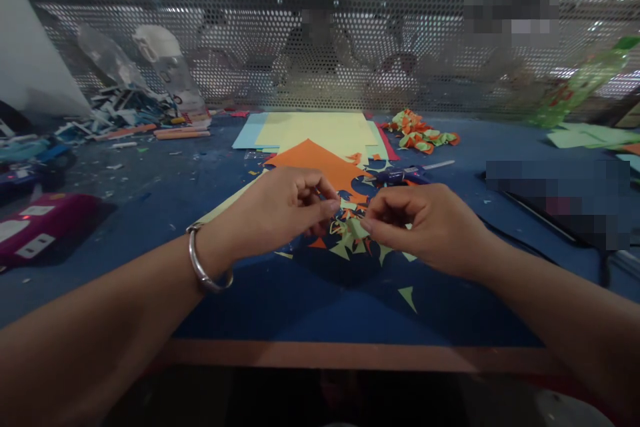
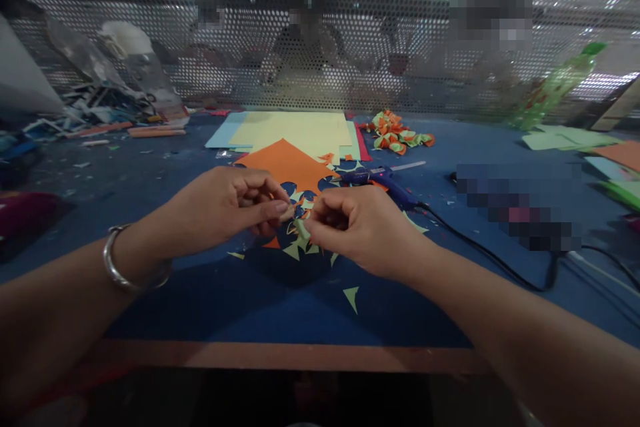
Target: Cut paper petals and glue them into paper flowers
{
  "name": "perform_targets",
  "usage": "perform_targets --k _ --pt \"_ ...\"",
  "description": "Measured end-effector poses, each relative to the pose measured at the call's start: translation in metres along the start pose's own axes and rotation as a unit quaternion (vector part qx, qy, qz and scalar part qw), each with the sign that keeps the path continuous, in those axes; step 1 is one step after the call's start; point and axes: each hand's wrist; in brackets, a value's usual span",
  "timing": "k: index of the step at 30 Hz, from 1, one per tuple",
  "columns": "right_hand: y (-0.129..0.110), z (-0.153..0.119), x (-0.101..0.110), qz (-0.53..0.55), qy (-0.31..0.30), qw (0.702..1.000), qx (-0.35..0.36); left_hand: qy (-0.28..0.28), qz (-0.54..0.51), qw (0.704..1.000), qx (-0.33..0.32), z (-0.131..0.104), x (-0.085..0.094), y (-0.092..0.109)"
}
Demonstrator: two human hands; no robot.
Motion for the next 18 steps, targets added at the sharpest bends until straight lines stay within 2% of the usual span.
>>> perform_targets --k 4,7,12,18 --pt "-0.001 -0.002 0.0 -0.039 0.071 0.996 0.039 -0.049 -0.152 0.983 0.09 -0.001 -0.01 0.004" --pt "-0.002 -0.002 -0.001 -0.069 0.09 0.989 0.09 -0.071 -0.249 0.959 0.116 -0.002 -0.015 0.006" --pt "-0.005 -0.003 -0.001 -0.143 0.116 0.972 0.149 -0.049 -0.361 0.922 0.127 -0.002 -0.017 0.002" --pt "-0.003 -0.005 -0.003 -0.156 0.142 0.962 0.172 -0.002 -0.408 0.91 0.076 0.003 -0.015 -0.004"
Point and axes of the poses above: each hand's wrist, its own z-axis towards the middle knuckle, its own x-axis out of the back of the hand, y = z × x, and after that the axes turned 10 degrees about -z, right-handed
